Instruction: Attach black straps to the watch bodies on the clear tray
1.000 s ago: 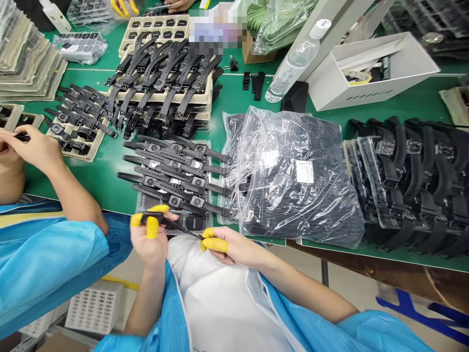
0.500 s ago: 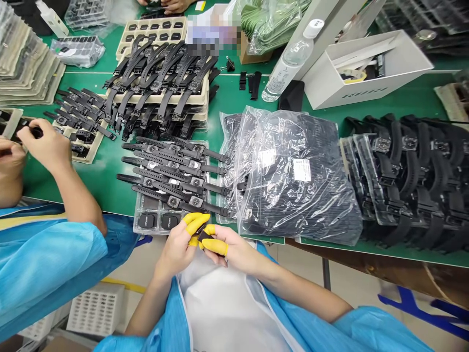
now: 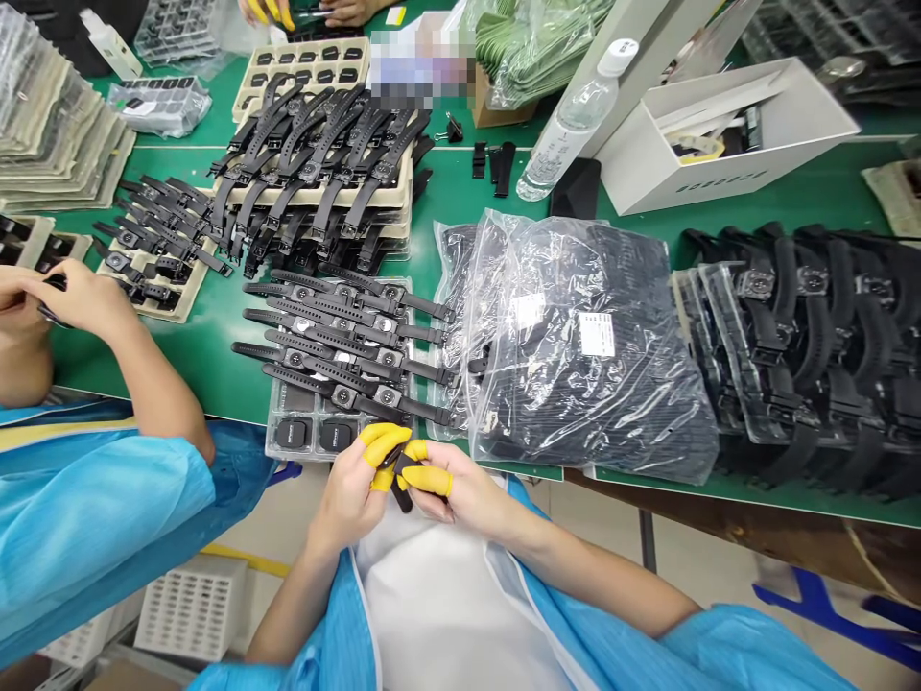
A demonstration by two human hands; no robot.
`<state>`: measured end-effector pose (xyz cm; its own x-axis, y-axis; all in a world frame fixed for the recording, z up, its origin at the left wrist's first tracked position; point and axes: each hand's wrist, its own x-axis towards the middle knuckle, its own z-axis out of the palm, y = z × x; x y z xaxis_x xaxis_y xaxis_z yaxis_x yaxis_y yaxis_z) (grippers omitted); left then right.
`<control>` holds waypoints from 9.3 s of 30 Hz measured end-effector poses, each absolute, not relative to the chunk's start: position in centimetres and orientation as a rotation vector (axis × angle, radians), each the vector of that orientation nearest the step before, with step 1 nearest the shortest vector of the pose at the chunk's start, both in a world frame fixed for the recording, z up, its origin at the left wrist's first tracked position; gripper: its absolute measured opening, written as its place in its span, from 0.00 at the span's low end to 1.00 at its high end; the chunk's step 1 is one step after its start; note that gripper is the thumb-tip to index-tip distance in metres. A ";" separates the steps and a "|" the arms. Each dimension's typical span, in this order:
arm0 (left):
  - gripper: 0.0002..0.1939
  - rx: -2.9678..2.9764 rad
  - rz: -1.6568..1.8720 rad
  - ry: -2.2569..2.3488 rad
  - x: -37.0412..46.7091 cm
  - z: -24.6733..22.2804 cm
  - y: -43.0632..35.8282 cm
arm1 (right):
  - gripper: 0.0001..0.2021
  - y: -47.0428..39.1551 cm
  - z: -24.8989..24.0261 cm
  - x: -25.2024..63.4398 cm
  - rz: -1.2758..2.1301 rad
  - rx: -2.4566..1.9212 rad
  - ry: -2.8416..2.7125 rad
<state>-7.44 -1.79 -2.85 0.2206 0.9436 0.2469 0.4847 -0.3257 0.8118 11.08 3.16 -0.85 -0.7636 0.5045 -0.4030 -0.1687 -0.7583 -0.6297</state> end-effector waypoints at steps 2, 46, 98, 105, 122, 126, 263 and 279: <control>0.33 1.928 1.035 1.330 -7.2 -2.9 -1.8 | 0.12 3.1 -0.9 11.0 2.495 -0.821 -0.760; 0.34 2.216 0.685 1.534 -14.5 0.7 -0.9 | 0.11 5.7 -0.5 11.5 1.397 -0.877 -2.203; 0.11 2.665 -0.106 1.839 -6.5 -1.8 0.0 | 0.26 17.7 0.7 25.3 0.131 -1.945 -2.704; 0.13 2.809 0.042 1.735 -9.2 -3.7 -0.2 | 0.15 17.1 0.5 25.3 -0.078 -1.781 -2.637; 0.15 2.696 0.184 1.745 -9.6 -3.8 -0.6 | 0.11 19.3 1.5 24.7 0.139 -1.595 -2.965; 0.15 2.677 0.156 1.743 -9.6 -3.7 -0.5 | 0.15 19.8 0.4 23.7 0.053 -1.219 -3.109; 0.29 1.888 0.951 1.244 -6.9 -1.9 0.1 | 0.18 3.4 -1.2 11.2 2.471 -0.861 -0.599; 0.28 2.192 0.705 1.198 -7.8 -0.1 0.2 | 0.17 3.4 -1.1 11.7 2.487 -0.880 -0.806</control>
<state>-7.78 0.24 -0.05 0.4682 0.8638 0.1859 0.5817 -0.4597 0.6711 11.66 3.42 -1.14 -0.7315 0.5166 -0.4451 -0.1572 -0.7629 -0.6271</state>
